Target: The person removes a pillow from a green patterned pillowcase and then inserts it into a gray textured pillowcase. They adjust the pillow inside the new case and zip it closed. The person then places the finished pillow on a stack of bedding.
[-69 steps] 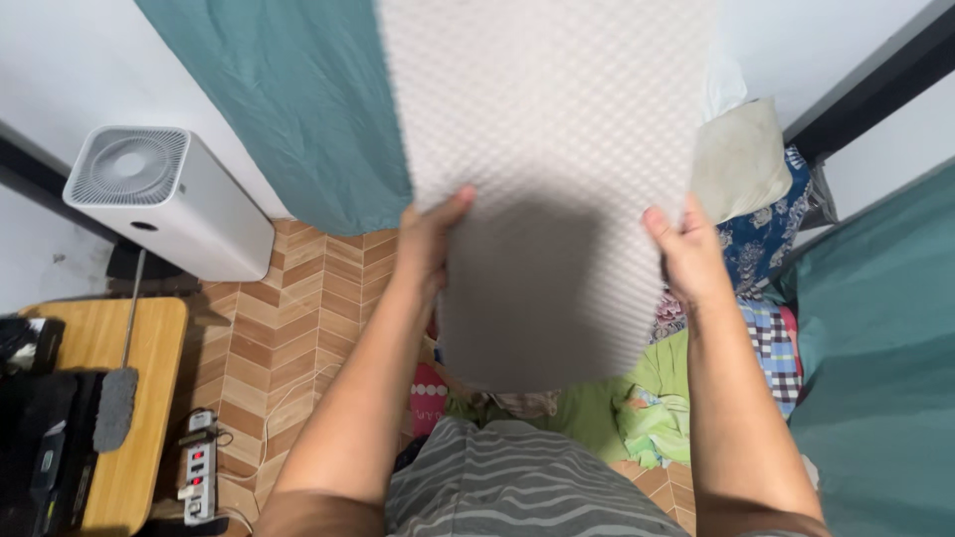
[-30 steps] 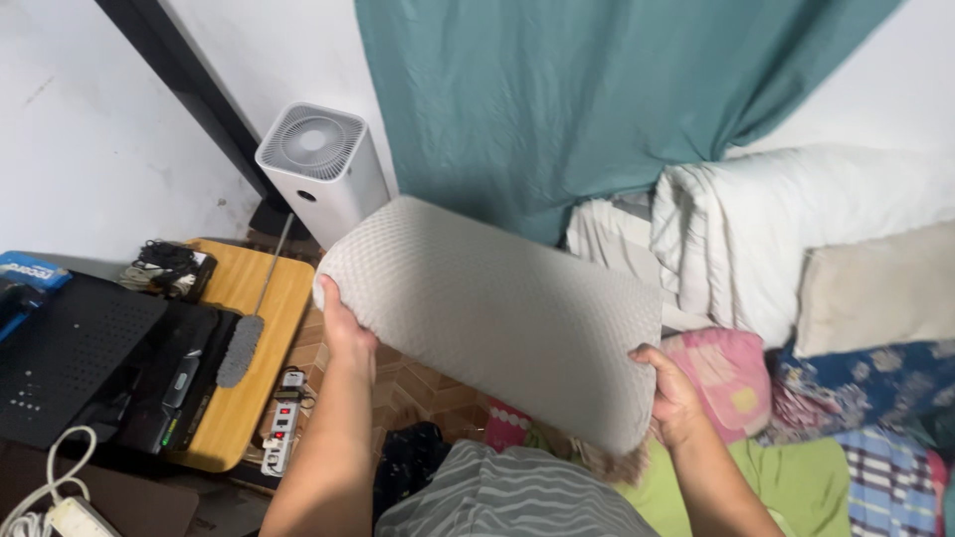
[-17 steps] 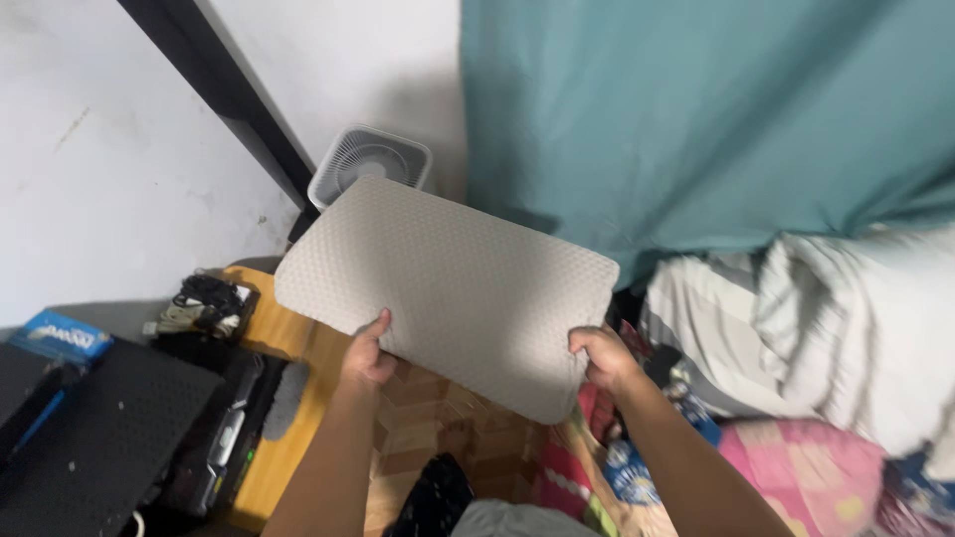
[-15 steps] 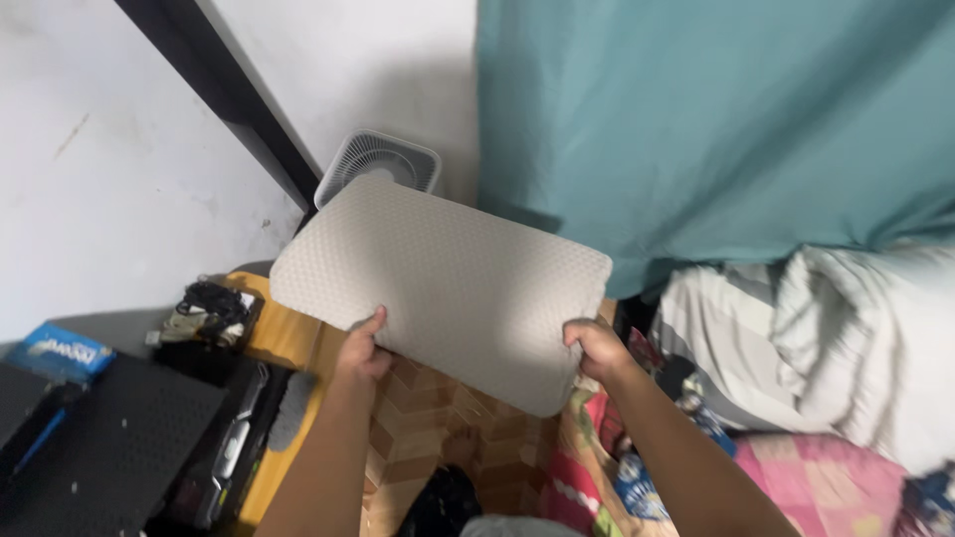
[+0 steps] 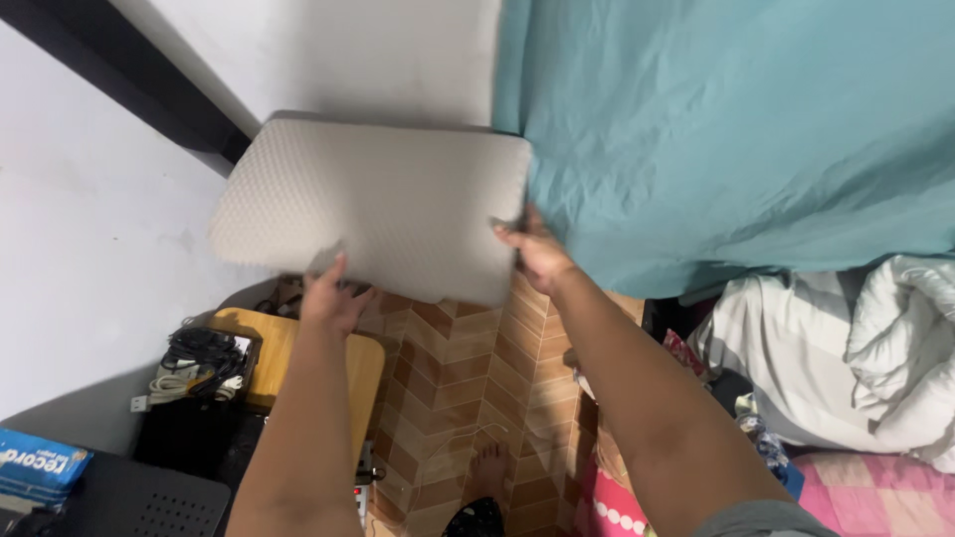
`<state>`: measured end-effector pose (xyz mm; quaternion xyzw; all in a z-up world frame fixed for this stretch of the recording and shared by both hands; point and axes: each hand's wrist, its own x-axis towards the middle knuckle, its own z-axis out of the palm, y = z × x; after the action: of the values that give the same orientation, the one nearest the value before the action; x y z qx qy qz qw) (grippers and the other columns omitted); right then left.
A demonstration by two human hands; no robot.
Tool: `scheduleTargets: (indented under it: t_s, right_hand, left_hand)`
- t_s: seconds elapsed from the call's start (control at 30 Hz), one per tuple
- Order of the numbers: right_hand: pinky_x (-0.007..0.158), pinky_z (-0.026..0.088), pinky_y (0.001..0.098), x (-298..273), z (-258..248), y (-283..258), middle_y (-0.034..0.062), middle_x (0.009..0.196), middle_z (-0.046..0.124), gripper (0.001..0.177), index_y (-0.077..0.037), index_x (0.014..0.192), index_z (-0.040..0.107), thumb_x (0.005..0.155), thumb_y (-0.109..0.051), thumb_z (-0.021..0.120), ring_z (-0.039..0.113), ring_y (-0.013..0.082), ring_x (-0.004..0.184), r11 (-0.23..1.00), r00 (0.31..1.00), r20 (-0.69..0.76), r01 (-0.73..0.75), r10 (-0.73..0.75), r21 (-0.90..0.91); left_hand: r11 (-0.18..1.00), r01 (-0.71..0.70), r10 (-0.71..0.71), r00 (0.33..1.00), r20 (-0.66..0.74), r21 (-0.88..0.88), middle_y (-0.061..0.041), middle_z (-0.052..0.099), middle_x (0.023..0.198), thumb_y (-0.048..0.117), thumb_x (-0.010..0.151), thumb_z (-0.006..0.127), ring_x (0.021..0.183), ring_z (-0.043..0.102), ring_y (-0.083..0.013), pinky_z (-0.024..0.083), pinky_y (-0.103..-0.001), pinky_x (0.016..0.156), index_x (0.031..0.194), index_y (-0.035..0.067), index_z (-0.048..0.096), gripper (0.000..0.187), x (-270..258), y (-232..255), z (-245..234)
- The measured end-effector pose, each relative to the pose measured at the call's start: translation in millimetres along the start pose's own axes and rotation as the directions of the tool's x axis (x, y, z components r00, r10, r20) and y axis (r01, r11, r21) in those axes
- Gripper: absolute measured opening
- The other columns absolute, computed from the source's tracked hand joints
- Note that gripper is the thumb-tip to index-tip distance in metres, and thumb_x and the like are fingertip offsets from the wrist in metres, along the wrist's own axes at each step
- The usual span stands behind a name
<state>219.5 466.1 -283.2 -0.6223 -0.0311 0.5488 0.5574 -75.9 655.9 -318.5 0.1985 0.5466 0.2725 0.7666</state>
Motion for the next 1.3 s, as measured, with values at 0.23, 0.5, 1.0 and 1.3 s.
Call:
scheduleTargets:
  t_s: [0.23,0.5,1.0,1.3]
  right_hand:
    - [0.130,0.027,0.0580,-1,19,52,0.0130,0.176,0.035,0.079,-0.029,0.172,0.036,0.100,-0.030,0.067,0.032,0.0319,0.163,0.839,0.970,0.134,-0.102,0.204,-0.535]
    - [0.119,0.047,0.0439,-39,-126,143,0.0138,0.162,0.057,0.065,-0.015,0.157,0.060,0.097,-0.031,0.078,0.055,0.0286,0.147,0.859,0.993,-0.122,-0.052,-0.012,-0.508]
    - [0.060,0.054,0.0397,-326,-494,355,0.0127,0.093,0.075,0.037,-0.004,0.129,0.078,0.094,-0.017,0.076,0.066,0.0226,0.070,0.975,0.685,-0.701,-0.208,0.200,0.075]
    - [0.055,0.051,0.0353,-444,-613,458,0.0085,0.087,0.073,0.036,0.000,0.121,0.080,0.092,-0.022,0.081,0.064,0.0183,0.068,0.961,0.704,-0.664,-0.266,0.252,0.082]
  left_hand:
    - [0.965,0.001,-0.029,0.994,0.106,0.262,-0.023,0.022,0.178,0.025,0.103,0.072,0.165,0.025,-0.0436,0.034,-0.059,0.131,0.178,0.020,0.007,0.099,47,-19,32]
    - [0.857,-0.220,0.071,0.946,0.315,0.466,-0.027,0.065,0.149,0.012,0.108,0.077,0.121,0.066,-0.0367,0.061,-0.044,0.087,0.172,-0.007,0.048,0.073,55,-91,-16]
    - [0.411,0.095,-0.497,0.857,0.136,0.907,-0.005,0.065,0.119,0.029,0.102,0.073,0.102,0.060,-0.0226,0.050,-0.038,0.079,0.155,0.009,0.054,0.060,-178,-463,78]
    - [0.315,-0.059,-0.516,0.827,0.223,0.947,-0.001,0.075,0.101,0.026,0.099,0.076,0.086,0.067,-0.0154,0.056,-0.032,0.075,0.142,0.005,0.069,0.048,-335,-670,55]
